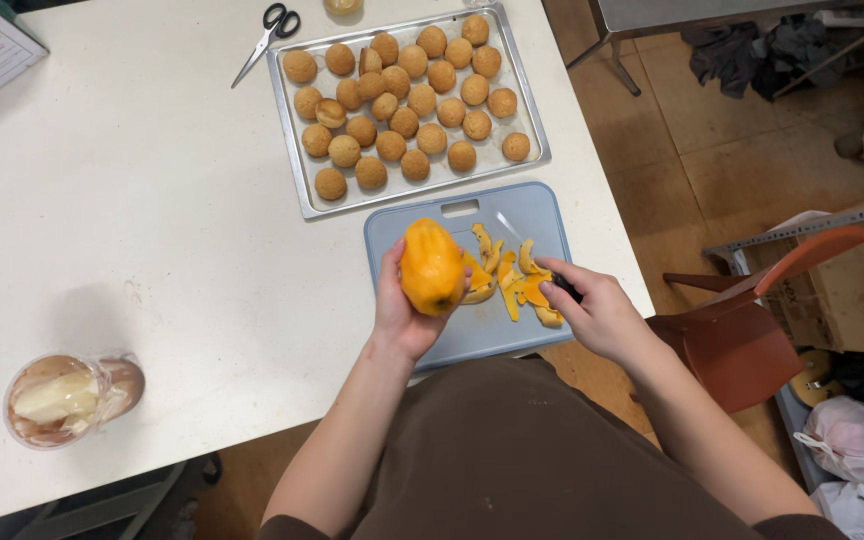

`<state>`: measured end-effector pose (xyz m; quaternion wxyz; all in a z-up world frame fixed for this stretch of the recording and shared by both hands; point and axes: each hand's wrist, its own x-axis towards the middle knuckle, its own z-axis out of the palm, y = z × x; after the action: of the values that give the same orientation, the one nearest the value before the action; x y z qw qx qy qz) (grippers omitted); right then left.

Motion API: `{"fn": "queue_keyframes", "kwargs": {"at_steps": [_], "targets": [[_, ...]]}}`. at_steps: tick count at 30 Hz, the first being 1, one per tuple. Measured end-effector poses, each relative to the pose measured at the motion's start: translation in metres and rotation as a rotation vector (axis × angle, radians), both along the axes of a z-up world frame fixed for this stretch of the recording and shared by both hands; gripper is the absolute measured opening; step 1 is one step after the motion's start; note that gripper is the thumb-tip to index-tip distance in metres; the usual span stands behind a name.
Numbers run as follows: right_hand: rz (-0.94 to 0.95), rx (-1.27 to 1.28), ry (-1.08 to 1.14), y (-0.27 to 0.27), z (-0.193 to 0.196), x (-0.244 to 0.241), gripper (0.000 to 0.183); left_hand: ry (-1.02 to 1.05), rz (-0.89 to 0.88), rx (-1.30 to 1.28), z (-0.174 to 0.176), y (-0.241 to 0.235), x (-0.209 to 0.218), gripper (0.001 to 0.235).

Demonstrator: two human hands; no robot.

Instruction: The person peels a mango using a knife over a blue cutting board. The person rotates the mango and removes the skin in strips, leaving the peeled fruit in hand while the peels accumulate on the board.

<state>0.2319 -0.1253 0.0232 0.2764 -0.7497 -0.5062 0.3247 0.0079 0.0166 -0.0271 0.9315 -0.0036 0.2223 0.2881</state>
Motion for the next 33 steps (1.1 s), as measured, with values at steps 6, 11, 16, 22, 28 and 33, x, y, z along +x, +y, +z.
{"fn": "queue_keyframes", "kwargs": {"at_steps": [6,11,16,22,28,33], "targets": [[-0.066,0.159,0.416,0.008,-0.001,-0.013,0.042,-0.124,-0.089,0.055,0.007,0.002,0.016,0.063],[-0.077,0.165,0.647,0.004,-0.004,-0.018,0.039,-0.166,-0.117,0.029,0.017,0.001,0.025,0.059],[-0.201,0.187,0.708,-0.002,0.001,-0.023,0.038,-0.309,-0.130,0.106,0.024,0.001,0.032,0.055],[-0.127,0.378,0.457,0.001,0.011,-0.027,0.050,-0.227,-0.162,0.061,0.022,-0.001,0.041,0.054],[-0.013,0.343,0.291,-0.005,0.024,-0.039,0.073,-0.119,-0.232,0.046,0.023,-0.020,0.033,0.044],[-0.045,0.380,0.433,-0.006,0.016,-0.042,0.064,-0.169,-0.275,0.088,0.031,-0.033,0.019,0.059]]}}
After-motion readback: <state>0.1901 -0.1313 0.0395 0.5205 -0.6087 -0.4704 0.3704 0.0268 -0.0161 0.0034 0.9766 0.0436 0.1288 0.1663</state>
